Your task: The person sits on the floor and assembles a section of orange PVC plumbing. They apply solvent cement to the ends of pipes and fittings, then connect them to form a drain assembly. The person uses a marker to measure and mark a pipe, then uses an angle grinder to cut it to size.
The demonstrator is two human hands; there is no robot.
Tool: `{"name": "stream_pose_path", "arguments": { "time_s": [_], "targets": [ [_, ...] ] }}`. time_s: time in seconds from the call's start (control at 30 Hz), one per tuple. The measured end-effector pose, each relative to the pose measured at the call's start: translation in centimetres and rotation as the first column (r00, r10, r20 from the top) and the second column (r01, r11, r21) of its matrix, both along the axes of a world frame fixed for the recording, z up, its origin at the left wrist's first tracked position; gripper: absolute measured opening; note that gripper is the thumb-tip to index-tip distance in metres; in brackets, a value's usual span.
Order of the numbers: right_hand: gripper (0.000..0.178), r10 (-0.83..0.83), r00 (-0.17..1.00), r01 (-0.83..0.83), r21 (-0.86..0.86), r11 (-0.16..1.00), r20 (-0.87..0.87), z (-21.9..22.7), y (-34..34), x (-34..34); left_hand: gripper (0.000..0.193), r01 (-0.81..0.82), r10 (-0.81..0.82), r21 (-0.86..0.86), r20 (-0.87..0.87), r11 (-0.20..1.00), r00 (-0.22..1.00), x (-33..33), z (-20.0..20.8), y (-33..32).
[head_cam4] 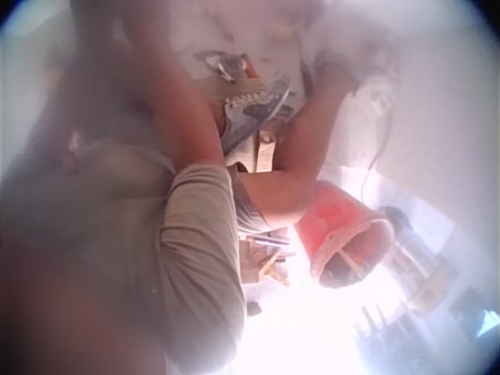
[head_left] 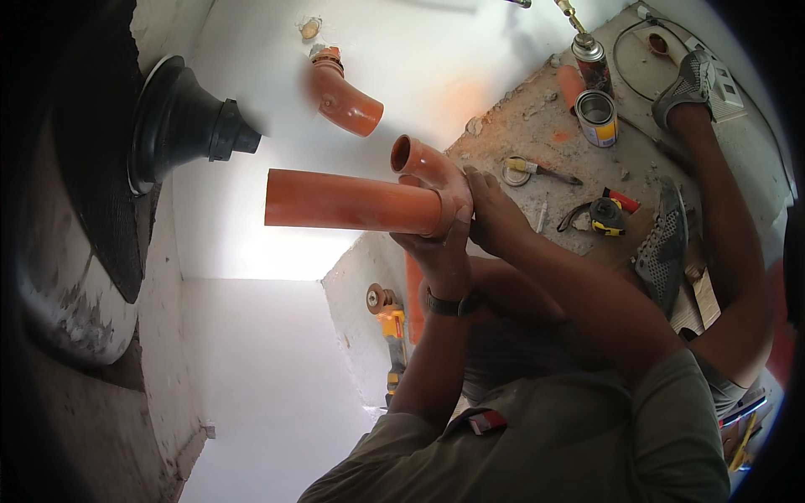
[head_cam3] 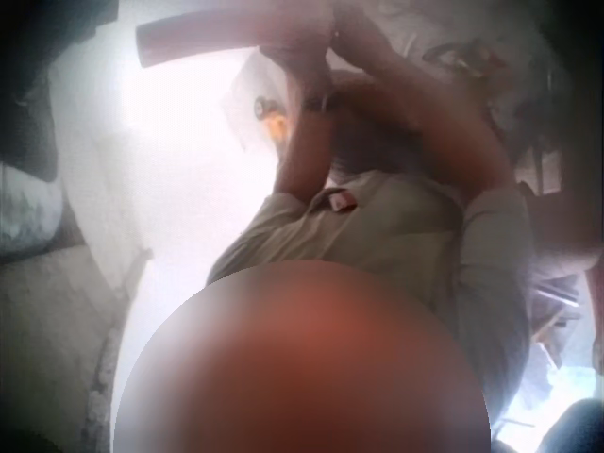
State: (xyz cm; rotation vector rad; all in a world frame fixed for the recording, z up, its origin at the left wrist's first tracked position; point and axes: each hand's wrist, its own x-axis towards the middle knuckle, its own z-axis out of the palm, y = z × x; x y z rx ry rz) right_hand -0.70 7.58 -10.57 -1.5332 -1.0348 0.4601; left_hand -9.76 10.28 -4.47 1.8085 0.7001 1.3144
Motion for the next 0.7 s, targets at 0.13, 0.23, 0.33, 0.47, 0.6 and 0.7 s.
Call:
{"name": "stream_pose_path", "arguments": {
  "time_s": [0.13,0.23,0.33,0.47,0.6,0.7],
  "targets": [
    [0.051,0.029,0.999,-0.030,0.025,0.999,0.041,0.4,1.2,0.7,0.075,0.063,-0.055,0.087,-0.086,0.994,0.995,-0.5,1.2,0.6],
    [0.042,0.048,0.995,-0.053,0.059,0.997,0.082,1.0,1.6,1.0,0.081,0.057,-0.037,0.116,-0.167,0.992,0.985,-0.6,2.1,0.9],
    [0.040,0.055,0.994,-0.052,-0.026,0.998,0.093,1.5,1.6,1.4,0.084,0.093,-0.072,0.099,-0.195,0.991,0.978,-0.4,2.4,1.2],
    [0.037,0.064,0.994,-0.054,-0.099,0.994,0.093,2.0,1.7,1.9,0.084,0.096,-0.096,-0.010,-0.116,0.995,0.989,-0.1,2.1,1.2],
    [0.037,0.072,0.992,-0.059,-0.123,0.991,0.105,2.2,2.0,2.2,0.067,0.090,-0.083,0.049,-0.120,0.995,0.989,0.3,2.6,1.5],
    [0.036,0.079,0.992,-0.067,-0.121,0.990,0.096,2.4,2.3,2.2,0.065,0.095,-0.093,0.019,-0.091,0.995,0.991,0.5,3.3,1.6]
  ]
}}
